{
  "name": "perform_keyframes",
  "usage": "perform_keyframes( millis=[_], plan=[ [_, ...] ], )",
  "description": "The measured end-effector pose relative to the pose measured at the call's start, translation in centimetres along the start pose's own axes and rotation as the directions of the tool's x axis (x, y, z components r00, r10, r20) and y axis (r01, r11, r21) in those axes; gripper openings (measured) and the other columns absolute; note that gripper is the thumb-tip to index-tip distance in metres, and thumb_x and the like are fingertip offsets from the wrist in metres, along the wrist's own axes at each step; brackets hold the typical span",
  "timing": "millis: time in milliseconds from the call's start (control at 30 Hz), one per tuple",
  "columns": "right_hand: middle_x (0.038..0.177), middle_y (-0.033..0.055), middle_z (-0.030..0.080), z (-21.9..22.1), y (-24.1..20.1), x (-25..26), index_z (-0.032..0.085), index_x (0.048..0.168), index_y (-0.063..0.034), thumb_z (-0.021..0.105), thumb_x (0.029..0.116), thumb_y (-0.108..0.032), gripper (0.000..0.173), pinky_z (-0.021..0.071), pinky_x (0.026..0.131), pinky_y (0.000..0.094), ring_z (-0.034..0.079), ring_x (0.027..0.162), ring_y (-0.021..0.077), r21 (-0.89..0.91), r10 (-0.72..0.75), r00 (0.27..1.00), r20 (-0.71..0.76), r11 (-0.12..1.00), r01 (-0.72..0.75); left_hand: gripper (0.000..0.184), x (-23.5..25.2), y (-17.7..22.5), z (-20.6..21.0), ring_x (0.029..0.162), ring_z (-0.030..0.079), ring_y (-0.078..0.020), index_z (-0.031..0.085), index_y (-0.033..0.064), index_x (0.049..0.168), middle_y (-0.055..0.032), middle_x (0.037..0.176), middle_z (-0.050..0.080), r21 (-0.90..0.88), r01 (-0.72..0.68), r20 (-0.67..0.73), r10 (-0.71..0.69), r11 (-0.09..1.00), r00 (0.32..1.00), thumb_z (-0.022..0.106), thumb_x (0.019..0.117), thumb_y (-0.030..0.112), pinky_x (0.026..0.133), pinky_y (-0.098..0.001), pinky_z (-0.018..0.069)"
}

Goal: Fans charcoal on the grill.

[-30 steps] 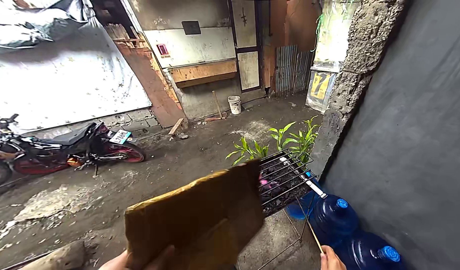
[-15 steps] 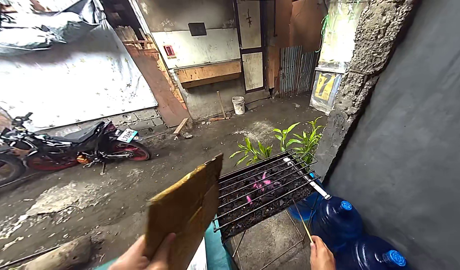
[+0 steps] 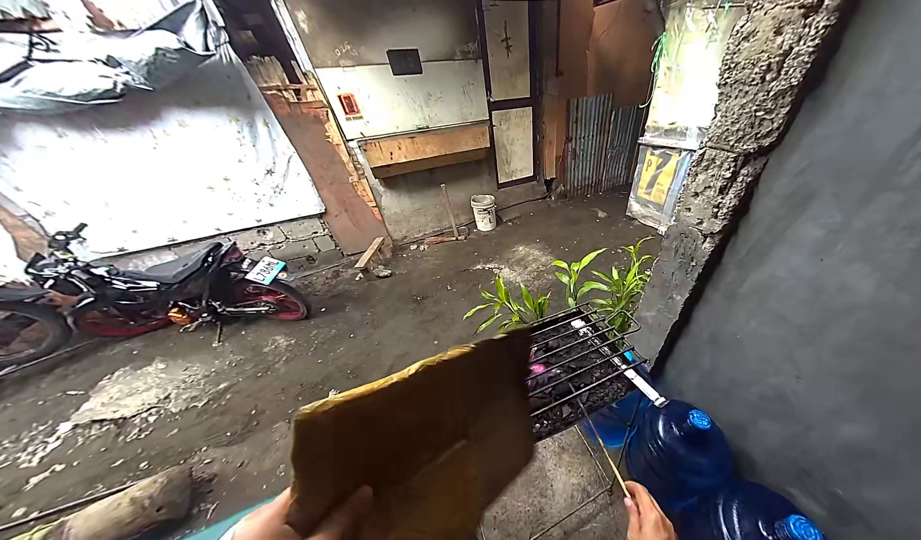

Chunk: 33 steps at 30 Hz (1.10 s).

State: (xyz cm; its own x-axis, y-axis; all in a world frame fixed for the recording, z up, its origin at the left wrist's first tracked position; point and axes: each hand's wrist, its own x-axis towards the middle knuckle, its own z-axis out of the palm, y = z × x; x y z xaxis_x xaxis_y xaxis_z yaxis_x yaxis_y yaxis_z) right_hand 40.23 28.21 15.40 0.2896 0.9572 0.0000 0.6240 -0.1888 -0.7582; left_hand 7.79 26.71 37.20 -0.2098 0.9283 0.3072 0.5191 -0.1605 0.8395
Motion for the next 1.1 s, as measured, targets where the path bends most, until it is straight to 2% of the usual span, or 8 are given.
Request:
perform_keyframes(
  millis=[100, 267, 433, 600, 700, 767, 967, 1100],
  plan=[
    [0.110, 0.0372, 0.067, -0.3, 0.7, -0.5, 0.062, 0.119, 0.0186, 0.048, 0.0988, 0.004, 0.029, 0.0520, 0.093, 0.0609, 0.068, 0.100, 0.0511, -0.001, -0.008, 0.999, -0.046, 1.000, 0.008, 0.022, 0.2, -0.4, -0.8, 0.084, 0.070, 0.0049, 0.064, 0.0052, 0.100, 0.0153, 0.087, 0.074, -0.111, 0.017, -0.039, -0.022, 0.994, 0.999, 0.066, 0.0843, -0.010, 0.081, -0.0228, 0.0614],
    [0.112, 0.0369, 0.067, 0.0, 0.1, 0.8, 0.063, 0.121, 0.0172, 0.048, 0.1003, 0.003, 0.029, 0.0501, 0.096, 0.0602, 0.068, 0.103, 0.0506, -0.010, 0.067, 0.998, 0.004, 0.998, -0.067, 0.017, 0.5, -0.2, -0.6, 0.084, 0.066, 0.0043, 0.065, -0.0141, 0.098, -0.0067, 0.088, 0.072, 0.194, -0.032, -0.094, 0.051, 0.981, 0.994, 0.067, 0.0880, -0.001, 0.081, -0.0201, 0.0558],
    [0.112, 0.0360, 0.067, -0.1, 0.0, 0.9, 0.063, 0.122, 0.0164, 0.048, 0.0994, 0.004, 0.029, 0.0509, 0.094, 0.0606, 0.068, 0.101, 0.0497, 0.008, 0.011, 1.000, -0.004, 1.000, -0.011, 0.024, 0.6, -0.5, -0.7, 0.083, 0.069, 0.0065, 0.062, 0.0051, 0.100, 0.0159, 0.086, 0.073, -0.105, 0.021, -0.119, -0.034, 0.994, 0.992, 0.065, 0.0840, -0.012, 0.080, -0.0209, 0.0612],
    [0.111, 0.0362, 0.067, -0.5, 1.1, 0.6, 0.063, 0.121, 0.0165, 0.048, 0.1000, 0.003, 0.029, 0.0507, 0.094, 0.0602, 0.068, 0.101, 0.0501, -0.013, 0.023, 1.000, 0.003, 1.000, -0.023, 0.026, 0.1, 1.1, 1.1, 0.088, 0.073, -0.0344, 0.068, -0.0175, 0.105, -0.0308, 0.094, 0.072, 0.436, 0.009, -0.190, 0.083, 0.900, 0.978, 0.063, 0.0937, 0.005, 0.083, -0.0510, 0.0553],
    [0.116, 0.0356, 0.067, 0.1, 0.4, 1.2, 0.063, 0.123, 0.0157, 0.048, 0.0999, 0.004, 0.030, 0.0501, 0.097, 0.0597, 0.067, 0.106, 0.0501, -0.008, 0.021, 0.999, 0.030, 1.000, -0.021, 0.015, -0.4, 0.8, 1.3, 0.084, 0.070, -0.0007, 0.067, -0.0061, 0.101, -0.0013, 0.088, 0.073, 0.124, 0.040, -0.039, -0.036, 0.991, 0.999, 0.068, 0.0875, -0.001, 0.081, -0.0241, 0.0596],
    [0.119, 0.0360, 0.066, 0.0, 0.0, 1.2, 0.063, 0.123, 0.0158, 0.049, 0.0996, 0.004, 0.030, 0.0496, 0.098, 0.0615, 0.067, 0.108, 0.0510, -0.014, -0.003, 0.999, 0.042, 1.000, 0.004, 0.020, -0.2, 0.2, 0.9, 0.083, 0.070, 0.0047, 0.064, 0.0020, 0.100, 0.0112, 0.086, 0.074, -0.114, 0.114, 0.028, -0.111, 0.987, 0.993, 0.066, 0.0831, -0.009, 0.081, -0.0216, 0.0611],
    [0.114, 0.0352, 0.067, -0.5, 1.7, 0.8, 0.065, 0.122, 0.0150, 0.049, 0.0990, 0.004, 0.030, 0.0513, 0.094, 0.0615, 0.068, 0.103, 0.0501, -0.025, -0.047, 0.998, 0.031, 0.999, 0.047, 0.022, 0.4, 0.0, -0.9, 0.084, 0.067, -0.0026, 0.065, -0.0156, 0.103, -0.0133, 0.090, 0.071, 0.239, 0.034, -0.136, -0.002, 0.970, 0.991, 0.067, 0.0892, 0.002, 0.082, -0.0270, 0.0558],
    [0.116, 0.0361, 0.066, -0.3, 1.2, 0.8, 0.062, 0.124, 0.0158, 0.048, 0.0999, 0.003, 0.030, 0.0510, 0.094, 0.0623, 0.067, 0.105, 0.0511, -0.025, -0.054, 0.998, 0.037, 0.998, 0.055, 0.027, 0.2, 0.2, -0.8, 0.084, 0.071, 0.0048, 0.063, 0.0063, 0.102, 0.0142, 0.088, 0.075, -0.154, 0.080, -0.004, -0.082, 0.985, 0.997, 0.064, 0.0833, -0.013, 0.081, -0.0214, 0.0617]
  ],
)
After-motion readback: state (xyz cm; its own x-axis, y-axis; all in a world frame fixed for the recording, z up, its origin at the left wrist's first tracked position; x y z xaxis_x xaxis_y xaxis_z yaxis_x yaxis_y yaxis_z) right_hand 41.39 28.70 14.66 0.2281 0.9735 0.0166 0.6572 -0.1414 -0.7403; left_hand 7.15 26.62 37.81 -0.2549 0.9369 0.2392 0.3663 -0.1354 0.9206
